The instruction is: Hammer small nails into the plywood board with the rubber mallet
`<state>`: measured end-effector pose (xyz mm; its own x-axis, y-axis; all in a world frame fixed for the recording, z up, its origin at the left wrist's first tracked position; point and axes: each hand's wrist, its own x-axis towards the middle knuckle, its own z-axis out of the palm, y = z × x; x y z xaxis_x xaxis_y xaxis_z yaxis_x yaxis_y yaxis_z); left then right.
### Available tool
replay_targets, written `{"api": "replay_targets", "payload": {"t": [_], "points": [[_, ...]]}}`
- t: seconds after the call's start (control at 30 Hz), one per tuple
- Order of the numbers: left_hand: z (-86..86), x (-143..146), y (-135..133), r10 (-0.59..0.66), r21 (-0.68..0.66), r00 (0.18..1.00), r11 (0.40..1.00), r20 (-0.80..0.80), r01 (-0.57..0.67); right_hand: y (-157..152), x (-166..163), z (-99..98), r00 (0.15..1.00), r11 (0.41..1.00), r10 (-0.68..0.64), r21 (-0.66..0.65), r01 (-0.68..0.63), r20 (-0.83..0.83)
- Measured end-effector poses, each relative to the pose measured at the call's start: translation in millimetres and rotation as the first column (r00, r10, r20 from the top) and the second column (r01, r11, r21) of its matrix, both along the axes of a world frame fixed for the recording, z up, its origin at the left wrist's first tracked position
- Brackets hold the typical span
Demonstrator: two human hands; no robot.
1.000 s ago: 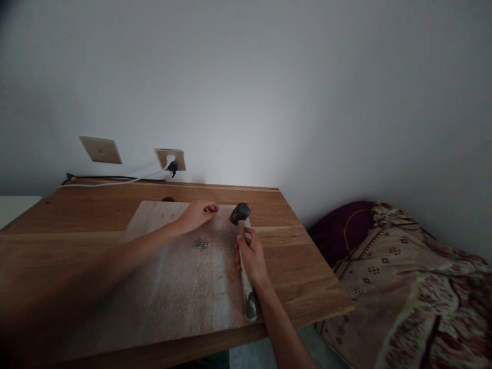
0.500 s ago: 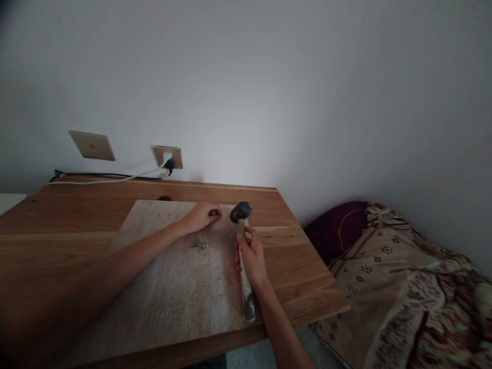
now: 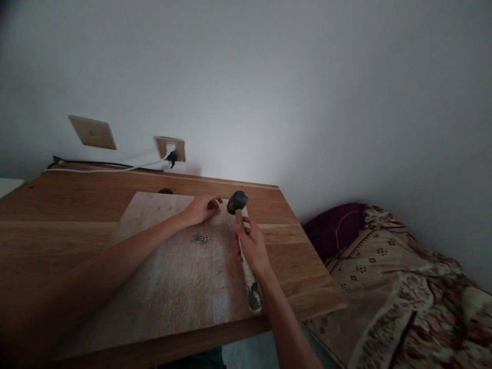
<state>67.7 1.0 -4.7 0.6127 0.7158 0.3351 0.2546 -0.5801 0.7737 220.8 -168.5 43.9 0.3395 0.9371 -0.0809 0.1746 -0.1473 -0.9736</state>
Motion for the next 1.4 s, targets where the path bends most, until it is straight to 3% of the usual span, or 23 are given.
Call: {"api": "replay_targets", "payload": {"t": [0.23, 0.53, 0.67, 0.73, 0.83, 1.0, 1.13, 1.23, 1.4], "points": [[0.8, -1.7, 1.5, 0.016, -0.025, 1.000, 1.000, -0.012, -0.017, 8.7, -12.0, 0.0, 0.991, 0.993, 0.114, 0.007, -0.115, 0.069], [0.8, 1.3, 3.1, 0.016, -0.028, 0.999, 0.999, -0.052, -0.018, 6.4, -17.2, -5.6, 0.994, 0.996, 0.094, -0.005, -0.094, 0.060], [13.4, -20.4, 0.4, -0.043, 0.123, 0.988, 0.990, -0.151, 0.062, -14.0, -16.2, -8.5, 0.999, 1.000, 0.019, 0.007, -0.019, -0.029], [23.0, -41.5, -9.8, -0.109, 0.274, 0.965, 0.946, -0.238, 0.174, -26.9, -14.5, -14.4, 0.997, 1.000, -0.014, 0.013, 0.015, -0.074], [34.8, -71.0, -37.7, -0.210, 0.374, 0.885, 0.847, -0.415, 0.377, -40.0, -11.9, -23.3, 0.994, 1.000, -0.021, 0.004, 0.022, -0.105], [35.3, -83.3, -81.5, -0.072, 0.575, 0.863, 0.718, -0.500, 0.393, -42.3, -12.5, -28.2, 0.994, 1.000, -0.030, -0.012, 0.029, -0.104], [31.9, -77.6, -88.2, 0.004, 0.652, 0.844, 0.636, -0.537, 0.412, -41.1, -13.1, -29.7, 0.996, 1.000, 0.002, 0.003, -0.001, -0.090], [35.8, -77.9, -83.2, -0.031, 0.591, 0.814, 0.672, -0.580, 0.447, -41.2, -12.7, -30.9, 0.996, 1.000, -0.008, 0.000, 0.008, -0.084], [44.7, -71.5, -58.5, -0.150, 0.416, 0.859, 0.825, -0.490, 0.382, -40.7, -12.7, -31.1, 0.996, 1.000, 0.002, 0.003, -0.002, -0.091]]}}
